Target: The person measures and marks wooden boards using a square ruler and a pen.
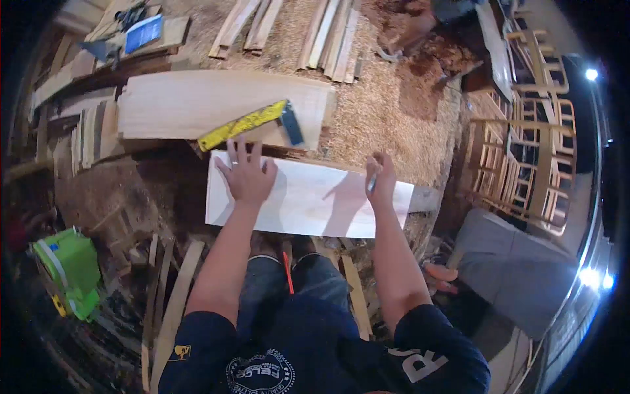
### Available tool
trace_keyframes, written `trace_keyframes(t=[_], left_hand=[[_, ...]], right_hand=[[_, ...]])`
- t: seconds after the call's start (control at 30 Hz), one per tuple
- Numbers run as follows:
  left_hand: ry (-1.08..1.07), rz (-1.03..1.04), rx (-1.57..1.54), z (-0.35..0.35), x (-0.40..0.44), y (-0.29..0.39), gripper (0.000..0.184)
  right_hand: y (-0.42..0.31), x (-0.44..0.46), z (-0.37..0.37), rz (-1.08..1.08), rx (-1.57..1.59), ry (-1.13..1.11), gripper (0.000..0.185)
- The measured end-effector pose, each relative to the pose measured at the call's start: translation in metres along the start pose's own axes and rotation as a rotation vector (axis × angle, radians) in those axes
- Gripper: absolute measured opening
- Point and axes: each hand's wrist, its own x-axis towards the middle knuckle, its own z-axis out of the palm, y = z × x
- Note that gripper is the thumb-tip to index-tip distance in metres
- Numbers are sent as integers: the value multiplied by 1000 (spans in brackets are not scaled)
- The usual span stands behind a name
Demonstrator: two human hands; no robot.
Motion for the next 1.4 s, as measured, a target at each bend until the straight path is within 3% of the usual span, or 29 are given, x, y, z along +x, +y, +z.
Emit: trace_keyframes(t=[0.07, 0.1, 0.17, 0.2, 0.27, 0.33, 0.43, 0.5, 0.6, 0.8, 0.9, 1.0, 1.1, 1.3, 1.4], left_hand=[[-4, -5, -27, 1, 31, 9, 60], [-10, -3, -67, 2, 44, 13, 63], [-91, -7, -109, -1, 64, 20, 66], [-62, -28, -131, 3, 66, 16, 67], [3, -68, -170, 12, 63, 0, 69], [83, -220, -51, -6, 34, -16, 71], [179, -414, -173, 12, -22, -68, 84], [-154, -623, -426, -6, -43, -83, 79], [-234, -489, -466, -20, -50, -96, 72], [-238, -458, -456, -7, -49, -110, 63], [-250, -442, -420, -15, -52, -107, 61], [-212, -487, -359, -19, -50, -116, 60], [-197, -458, -551, -13, -44, -162, 56], [-326, -473, -600, -42, -49, -222, 52], [-306, -446, -645, -39, -49, -233, 52]], right_hand=[[43, -24, -29, 90, 8, 123, 35], [106, -42, -34, 145, 95, 195, 39], [135, -69, -66, 272, -112, 198, 47], [118, -81, -94, 351, -406, 126, 49], [158, -116, -111, 425, -422, 58, 51], [146, -131, -132, 632, -371, -194, 47], [161, -149, -121, 550, -164, -75, 36], [151, -155, -114, 520, -133, -23, 33], [144, -155, -112, 398, -227, -42, 34], [111, -151, -103, 677, -329, -67, 30], [82, -147, -121, 537, -400, -188, 33], [93, -160, -97, 623, -400, -169, 36], [94, -187, -67, 408, -474, -200, 40], [44, -201, -32, 701, -271, -14, 57], [28, -189, -50, 763, -275, -168, 41]])
